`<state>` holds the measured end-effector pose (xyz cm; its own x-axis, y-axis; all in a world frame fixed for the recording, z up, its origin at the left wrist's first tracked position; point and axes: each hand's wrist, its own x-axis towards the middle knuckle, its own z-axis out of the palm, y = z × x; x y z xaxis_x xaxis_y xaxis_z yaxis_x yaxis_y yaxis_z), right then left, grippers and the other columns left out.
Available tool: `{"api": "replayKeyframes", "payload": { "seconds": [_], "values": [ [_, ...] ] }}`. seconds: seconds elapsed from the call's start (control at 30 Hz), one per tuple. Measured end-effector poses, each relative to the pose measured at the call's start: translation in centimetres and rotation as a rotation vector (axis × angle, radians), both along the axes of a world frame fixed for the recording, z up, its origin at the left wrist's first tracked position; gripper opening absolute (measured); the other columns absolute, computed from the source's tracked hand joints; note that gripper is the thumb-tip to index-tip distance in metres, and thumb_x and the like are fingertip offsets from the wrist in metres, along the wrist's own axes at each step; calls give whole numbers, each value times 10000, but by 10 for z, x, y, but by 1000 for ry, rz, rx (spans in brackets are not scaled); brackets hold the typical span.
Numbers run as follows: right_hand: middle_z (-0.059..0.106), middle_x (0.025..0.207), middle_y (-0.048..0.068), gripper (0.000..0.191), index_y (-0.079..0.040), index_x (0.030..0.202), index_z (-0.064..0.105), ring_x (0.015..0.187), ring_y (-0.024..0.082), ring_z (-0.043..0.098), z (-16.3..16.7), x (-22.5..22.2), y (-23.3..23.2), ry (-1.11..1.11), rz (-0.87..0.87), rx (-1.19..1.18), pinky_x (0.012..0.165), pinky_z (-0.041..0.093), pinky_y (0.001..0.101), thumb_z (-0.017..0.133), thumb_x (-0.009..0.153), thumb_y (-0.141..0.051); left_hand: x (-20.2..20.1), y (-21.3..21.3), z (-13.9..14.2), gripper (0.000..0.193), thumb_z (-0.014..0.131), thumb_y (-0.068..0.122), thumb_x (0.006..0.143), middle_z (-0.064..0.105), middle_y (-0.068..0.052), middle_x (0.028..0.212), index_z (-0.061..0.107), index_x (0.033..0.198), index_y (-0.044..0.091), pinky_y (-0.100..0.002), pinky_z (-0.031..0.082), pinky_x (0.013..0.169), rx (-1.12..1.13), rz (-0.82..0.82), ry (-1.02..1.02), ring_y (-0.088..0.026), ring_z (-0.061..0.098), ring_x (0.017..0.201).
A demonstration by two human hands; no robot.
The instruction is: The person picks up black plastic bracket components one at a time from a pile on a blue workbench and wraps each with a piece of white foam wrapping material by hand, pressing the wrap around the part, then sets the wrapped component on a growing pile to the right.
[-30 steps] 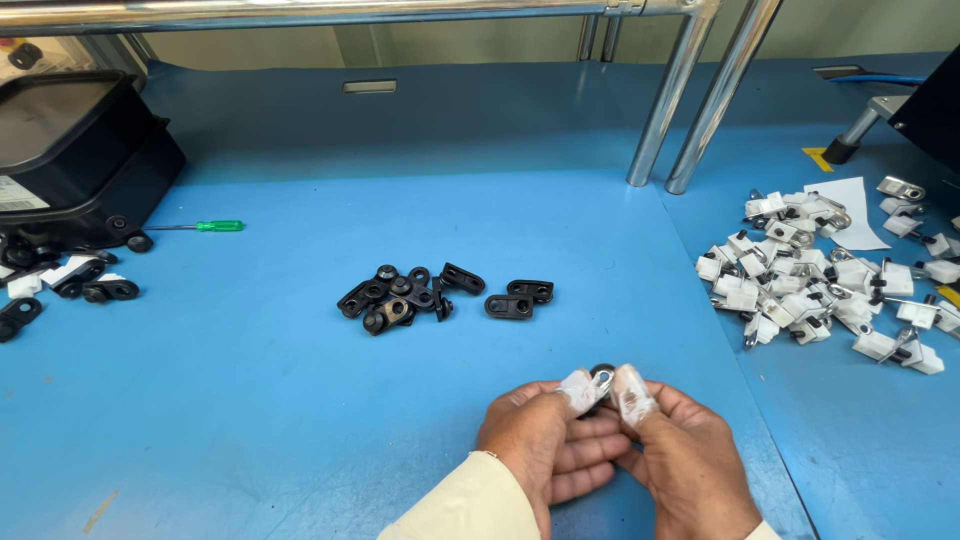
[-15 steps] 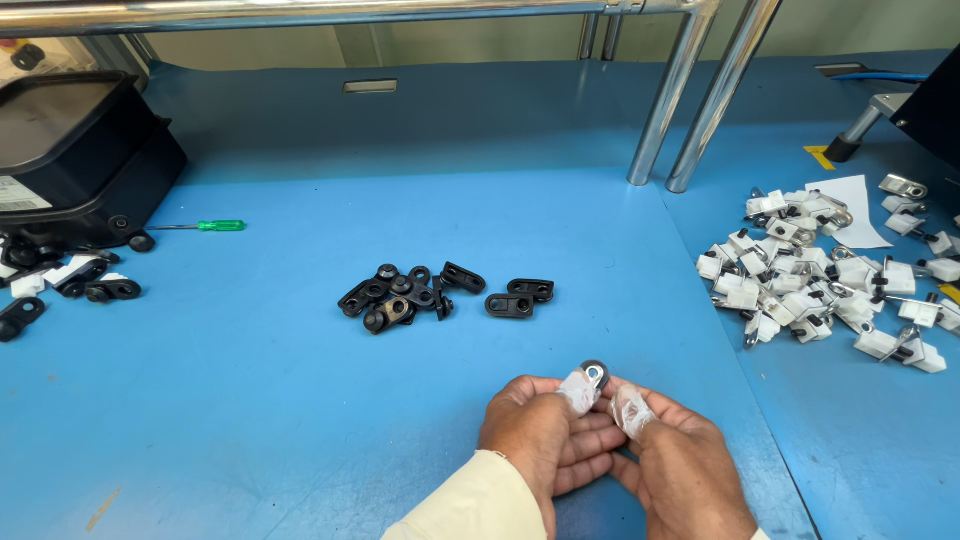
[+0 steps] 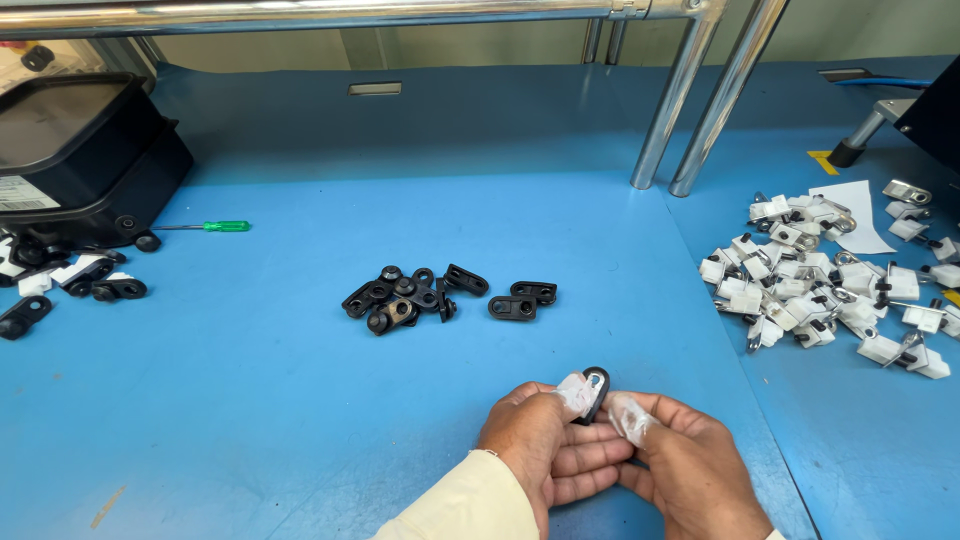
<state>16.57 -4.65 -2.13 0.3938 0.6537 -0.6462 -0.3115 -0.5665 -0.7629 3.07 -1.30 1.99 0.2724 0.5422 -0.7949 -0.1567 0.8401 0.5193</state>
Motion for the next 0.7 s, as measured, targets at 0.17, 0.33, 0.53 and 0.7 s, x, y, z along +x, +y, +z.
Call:
{"api": "replayKeyframes", "payload": {
  "seconds": [0.17, 0.33, 0.53, 0.7],
  "values": [
    [750, 984, 145, 255, -6, 1171, 707, 863, 230, 720, 4, 1, 3, 27, 10, 78, 769, 606, 384, 588, 1005, -157, -3, 0, -6, 336, 393, 116, 996, 798, -187, 1093, 636, 1221, 56, -396, 680, 842, 107, -94, 25, -243, 813, 933],
    [741, 1001, 178, 253, 13, 1210, 696, 893, 247, 720, 7, 1, 8, 19, -34, 34, 794, 615, 400, 582, 1019, -107, -5, 1, -7, 402, 405, 387, 1051, 753, -167, 1065, 541, 1307, 110, -388, 646, 781, 153, -131, 67, -261, 773, 896],
    [748, 990, 158, 269, -10, 1199, 716, 868, 228, 708, 11, -8, 11, -27, 40, 30, 773, 602, 371, 570, 1032, -162, -8, 8, -22, 278, 649, 117, 951, 798, -150, 967, 700, 1222, 80, -347, 645, 628, 356, -25, 151, -220, 791, 747],
    [784, 1012, 118, 201, -24, 1153, 725, 853, 180, 709, 8, -10, 13, -180, 145, 44, 767, 601, 335, 599, 1020, -107, -89, 37, -40, 375, 557, -24, 929, 788, -175, 993, 715, 1219, 153, -341, 628, 586, 418, 133, 227, -259, 793, 745]
  ]
}}
